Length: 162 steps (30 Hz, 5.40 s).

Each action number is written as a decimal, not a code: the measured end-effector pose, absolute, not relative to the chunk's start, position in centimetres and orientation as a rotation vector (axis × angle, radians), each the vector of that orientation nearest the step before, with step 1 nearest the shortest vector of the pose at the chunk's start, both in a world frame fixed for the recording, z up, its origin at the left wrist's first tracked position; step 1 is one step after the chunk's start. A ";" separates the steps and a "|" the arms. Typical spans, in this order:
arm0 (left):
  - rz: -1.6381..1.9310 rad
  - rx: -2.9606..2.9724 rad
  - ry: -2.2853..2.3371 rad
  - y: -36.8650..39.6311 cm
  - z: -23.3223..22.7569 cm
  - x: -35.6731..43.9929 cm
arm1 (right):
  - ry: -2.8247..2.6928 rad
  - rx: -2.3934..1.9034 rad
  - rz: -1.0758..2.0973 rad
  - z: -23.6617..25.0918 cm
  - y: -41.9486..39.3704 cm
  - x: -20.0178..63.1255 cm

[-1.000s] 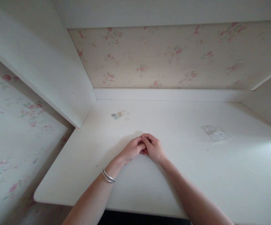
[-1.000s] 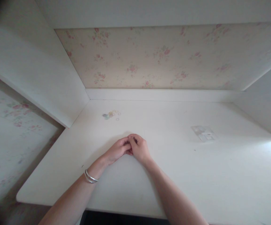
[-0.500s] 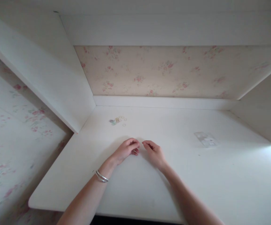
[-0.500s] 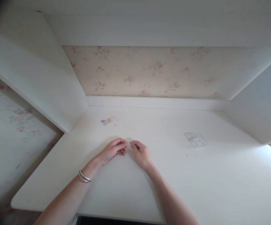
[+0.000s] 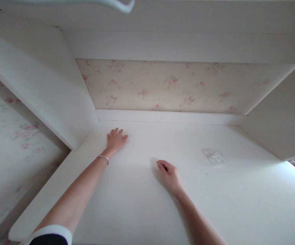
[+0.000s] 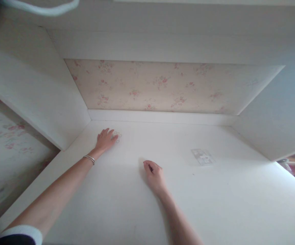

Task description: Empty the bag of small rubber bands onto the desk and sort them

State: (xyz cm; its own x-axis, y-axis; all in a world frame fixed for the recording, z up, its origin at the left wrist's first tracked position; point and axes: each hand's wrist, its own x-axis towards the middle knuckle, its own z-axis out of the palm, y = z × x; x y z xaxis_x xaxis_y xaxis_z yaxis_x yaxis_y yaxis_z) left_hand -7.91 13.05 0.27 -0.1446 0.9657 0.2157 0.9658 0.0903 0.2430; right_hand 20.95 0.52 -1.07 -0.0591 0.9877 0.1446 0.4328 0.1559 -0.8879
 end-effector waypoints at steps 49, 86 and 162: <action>-0.786 -2.703 -1.868 1.3 0.3 -0.6 | -2.226 -1.575 0.249 0.0 1.7 17.1; -1.318 -2.718 -2.045 -0.7 -0.9 -3.3 | -2.109 -1.414 0.244 -2.3 2.0 17.9; -1.067 -2.880 -1.907 -2.2 -0.1 -2.6 | -2.188 -1.625 0.292 -1.8 1.6 20.4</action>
